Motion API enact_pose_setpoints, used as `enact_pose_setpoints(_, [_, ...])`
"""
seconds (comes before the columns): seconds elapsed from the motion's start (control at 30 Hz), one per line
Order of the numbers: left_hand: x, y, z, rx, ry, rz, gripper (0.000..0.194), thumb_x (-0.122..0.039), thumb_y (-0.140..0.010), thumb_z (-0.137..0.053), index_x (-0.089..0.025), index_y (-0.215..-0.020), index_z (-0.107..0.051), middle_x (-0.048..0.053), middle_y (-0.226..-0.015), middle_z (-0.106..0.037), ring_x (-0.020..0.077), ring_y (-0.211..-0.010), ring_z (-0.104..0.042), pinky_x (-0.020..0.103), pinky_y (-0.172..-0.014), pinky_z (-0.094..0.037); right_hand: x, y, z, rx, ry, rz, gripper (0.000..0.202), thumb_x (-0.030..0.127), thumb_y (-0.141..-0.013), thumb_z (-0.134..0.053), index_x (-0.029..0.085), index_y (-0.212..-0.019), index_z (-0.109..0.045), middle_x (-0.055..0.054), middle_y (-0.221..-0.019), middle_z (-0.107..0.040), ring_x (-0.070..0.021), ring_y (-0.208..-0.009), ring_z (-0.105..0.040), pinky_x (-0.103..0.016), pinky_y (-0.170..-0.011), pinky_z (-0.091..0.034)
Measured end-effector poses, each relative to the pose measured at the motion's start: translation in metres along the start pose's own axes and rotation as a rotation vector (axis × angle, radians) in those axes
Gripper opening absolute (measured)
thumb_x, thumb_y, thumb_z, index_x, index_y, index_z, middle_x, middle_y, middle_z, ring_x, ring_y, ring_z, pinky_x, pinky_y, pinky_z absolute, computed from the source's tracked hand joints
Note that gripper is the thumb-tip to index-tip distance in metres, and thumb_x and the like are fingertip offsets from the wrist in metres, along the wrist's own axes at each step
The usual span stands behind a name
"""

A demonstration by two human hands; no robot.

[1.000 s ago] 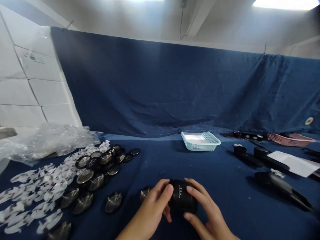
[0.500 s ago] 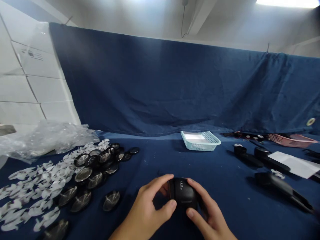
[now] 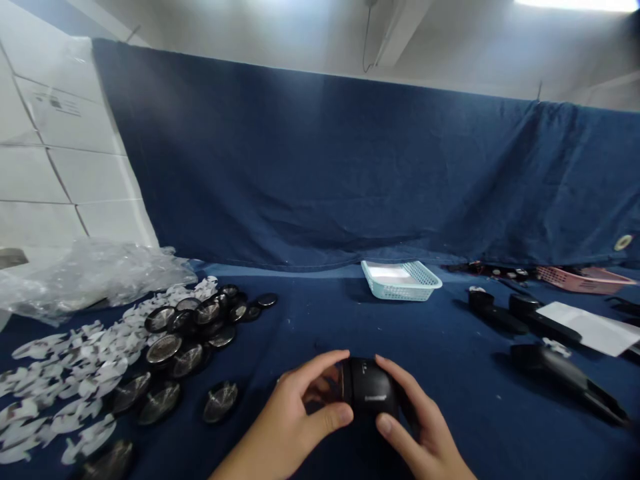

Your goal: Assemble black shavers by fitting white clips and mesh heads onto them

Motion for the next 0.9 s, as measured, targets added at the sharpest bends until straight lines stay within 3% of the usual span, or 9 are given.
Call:
enact_pose_setpoints(0.17, [-0.007, 0.004, -0.003, -0.061, -0.334, -0.075, 0.062, -0.014, -0.072, -0.076, -0.038, -0.126, -0.059, -0.001, -0.110, -0.066, 0.0196, -0.099, -0.061, 0.034, -0.098, -0.045, 0.006, -0.013, -0.002, 0.039, -0.246, -0.219, 0.040, 0.048, -0.085, -0.060, 0.028, -0.120, -0.062, -0.007, -0.109, -0.073, -0.0277, -0.102, -0.068, -0.042, -0.092, -0.053])
enact_pose_setpoints(0.33, [-0.003, 0.007, -0.006, -0.096, -0.413, -0.092, 0.056, -0.027, -0.078, -0.071, -0.035, -0.130, -0.055, 0.003, -0.122, -0.065, 0.0235, -0.105, -0.061, 0.039, -0.100, -0.044, 0.003, -0.013, -0.003, 0.015, -0.217, -0.202, 0.039, 0.045, -0.087, -0.058, 0.028, -0.122, -0.061, -0.007, -0.116, -0.071, -0.0264, -0.107, -0.067, -0.040, -0.094, -0.052])
enact_pose_setpoints(0.43, [0.002, 0.008, -0.005, -0.129, -0.341, -0.051, 0.050, -0.037, -0.083, -0.066, -0.031, -0.131, -0.055, 0.006, -0.119, -0.067, 0.0257, -0.106, -0.062, 0.042, -0.100, -0.045, 0.001, -0.007, -0.002, -0.007, -0.029, -0.011, 0.045, 0.039, -0.085, -0.063, 0.032, -0.129, -0.054, -0.006, -0.127, -0.066, -0.0256, -0.116, -0.062, -0.037, -0.097, -0.052])
enact_pose_setpoints(0.53, [0.007, 0.005, -0.006, -0.088, -0.093, 0.016, 0.047, -0.044, -0.086, -0.062, -0.024, -0.128, -0.057, 0.008, -0.109, -0.071, 0.0251, -0.100, -0.065, 0.038, -0.091, -0.051, 0.005, -0.003, 0.001, -0.009, 0.181, 0.237, 0.060, 0.032, -0.080, -0.070, 0.033, -0.135, -0.046, -0.006, -0.131, -0.062, -0.0253, -0.119, -0.060, -0.035, -0.099, -0.050])
enact_pose_setpoints(0.7, [0.010, -0.002, -0.006, 0.018, 0.299, 0.130, 0.042, -0.049, -0.085, -0.062, -0.014, -0.108, -0.064, 0.007, -0.086, -0.071, 0.0175, -0.067, -0.069, 0.030, -0.066, -0.057, 0.018, -0.004, 0.001, 0.055, 0.325, 0.520, 0.057, 0.024, -0.085, -0.064, 0.024, -0.137, -0.041, -0.012, -0.141, -0.049, -0.0249, -0.128, -0.050, -0.034, -0.103, -0.048])
enact_pose_setpoints(0.8, [0.016, -0.002, -0.004, 0.066, 0.363, 0.299, 0.047, -0.057, -0.085, -0.057, -0.011, -0.086, -0.065, 0.004, -0.066, -0.067, 0.0151, -0.051, -0.067, 0.027, -0.056, -0.055, 0.023, -0.004, -0.001, 0.084, 0.410, 0.662, 0.054, 0.012, -0.085, -0.060, 0.022, -0.136, -0.042, -0.012, -0.144, -0.042, -0.0273, -0.133, -0.042, -0.042, -0.106, -0.044])
enact_pose_setpoints(0.9, [0.022, 0.000, -0.003, 0.090, 0.407, 0.451, 0.054, -0.064, -0.084, -0.052, -0.011, -0.076, -0.064, 0.005, -0.057, -0.067, 0.0147, -0.042, -0.063, 0.026, -0.046, -0.054, 0.025, -0.001, -0.004, 0.141, 0.525, 0.777, 0.055, -0.001, -0.081, -0.053, 0.021, -0.131, -0.046, -0.010, -0.148, -0.035, -0.0331, -0.138, -0.032, -0.053, -0.108, -0.039])
Point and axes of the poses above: each hand's wrist, its own y-axis away from the middle knuckle, its own z-axis out of the back of the hand, x = y × z, the point moved 3 cm from there along -y, towards the middle knuckle
